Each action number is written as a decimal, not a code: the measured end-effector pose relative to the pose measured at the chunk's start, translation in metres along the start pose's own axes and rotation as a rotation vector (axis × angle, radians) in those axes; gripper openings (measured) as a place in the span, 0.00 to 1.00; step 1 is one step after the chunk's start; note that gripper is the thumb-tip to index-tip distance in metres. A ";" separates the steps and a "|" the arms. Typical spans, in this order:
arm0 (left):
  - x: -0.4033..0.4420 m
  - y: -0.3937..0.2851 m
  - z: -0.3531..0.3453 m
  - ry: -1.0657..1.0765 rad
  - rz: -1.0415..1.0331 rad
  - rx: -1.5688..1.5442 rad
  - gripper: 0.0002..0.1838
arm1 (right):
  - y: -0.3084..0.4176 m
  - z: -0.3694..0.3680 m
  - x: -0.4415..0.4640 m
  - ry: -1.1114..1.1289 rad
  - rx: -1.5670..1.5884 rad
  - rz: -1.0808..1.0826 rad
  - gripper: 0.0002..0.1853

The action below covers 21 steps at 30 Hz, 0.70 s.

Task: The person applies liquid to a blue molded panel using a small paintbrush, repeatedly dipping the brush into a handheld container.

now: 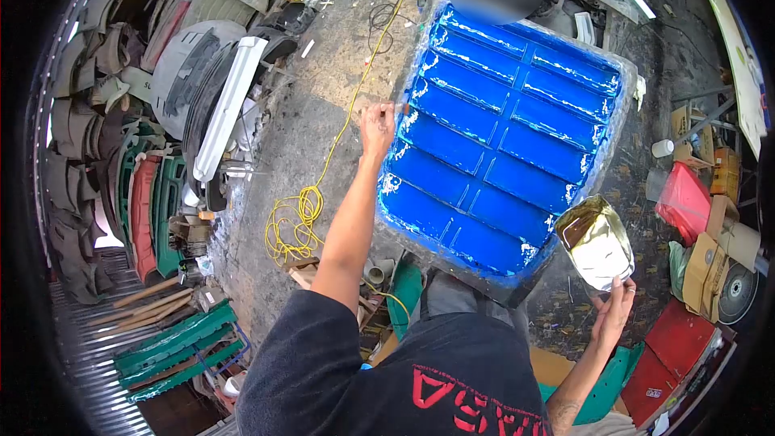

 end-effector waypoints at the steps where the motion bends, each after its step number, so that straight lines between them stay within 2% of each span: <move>1: -0.007 0.016 -0.008 0.029 0.179 -0.084 0.13 | -0.001 -0.002 -0.001 0.007 0.007 -0.008 0.25; 2: -0.016 0.032 -0.017 0.056 0.358 -0.169 0.14 | 0.001 -0.005 -0.002 0.005 0.006 -0.005 0.25; 3: -0.022 0.061 -0.037 -0.019 0.264 -0.218 0.14 | 0.001 -0.007 -0.003 -0.001 -0.004 -0.010 0.25; 4: -0.018 0.066 -0.036 -0.018 0.266 -0.219 0.14 | 0.001 -0.009 -0.004 -0.006 -0.014 -0.016 0.25; 6: -0.024 0.087 -0.041 0.011 0.424 -0.288 0.13 | 0.004 -0.016 -0.005 0.003 -0.019 -0.010 0.25; 7: -0.023 0.096 -0.037 -0.040 0.350 -0.366 0.12 | 0.005 -0.018 -0.007 0.012 -0.024 -0.004 0.25; 8: -0.024 0.112 -0.033 -0.082 0.361 -0.347 0.12 | 0.004 -0.018 -0.010 0.007 -0.026 -0.005 0.25; 10: -0.023 0.114 -0.017 -0.067 0.425 -0.399 0.12 | 0.003 -0.020 -0.012 0.000 -0.017 -0.003 0.26; 13: -0.025 0.090 -0.032 0.033 0.359 -0.570 0.12 | 0.004 -0.029 -0.018 -0.005 -0.011 0.004 0.27; 14: -0.029 0.097 -0.049 0.131 0.372 -0.534 0.12 | 0.003 -0.032 -0.019 -0.004 -0.013 0.001 0.27; 17: -0.025 0.090 -0.028 0.169 0.420 -0.419 0.11 | 0.004 -0.039 -0.021 -0.019 -0.012 0.015 0.28; 19: -0.015 0.075 0.000 0.291 0.410 -0.115 0.10 | 0.002 -0.044 -0.026 -0.018 -0.016 0.019 0.28; 20: -0.019 0.075 -0.003 0.301 0.407 -0.120 0.10 | 0.000 -0.044 -0.028 -0.029 -0.015 0.015 0.28; 21: -0.005 0.038 0.005 0.222 0.002 -0.135 0.10 | -0.001 -0.047 -0.027 -0.028 -0.021 0.006 0.28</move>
Point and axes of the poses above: each hand's wrist, its own x-axis towards the middle knuckle, its own z-axis out of the back of the hand, y = z × x, the point moved 10 cm from there along x, towards the middle knuckle, and after that the axes turned 12 degrees about -z, right-handed, at the moved point
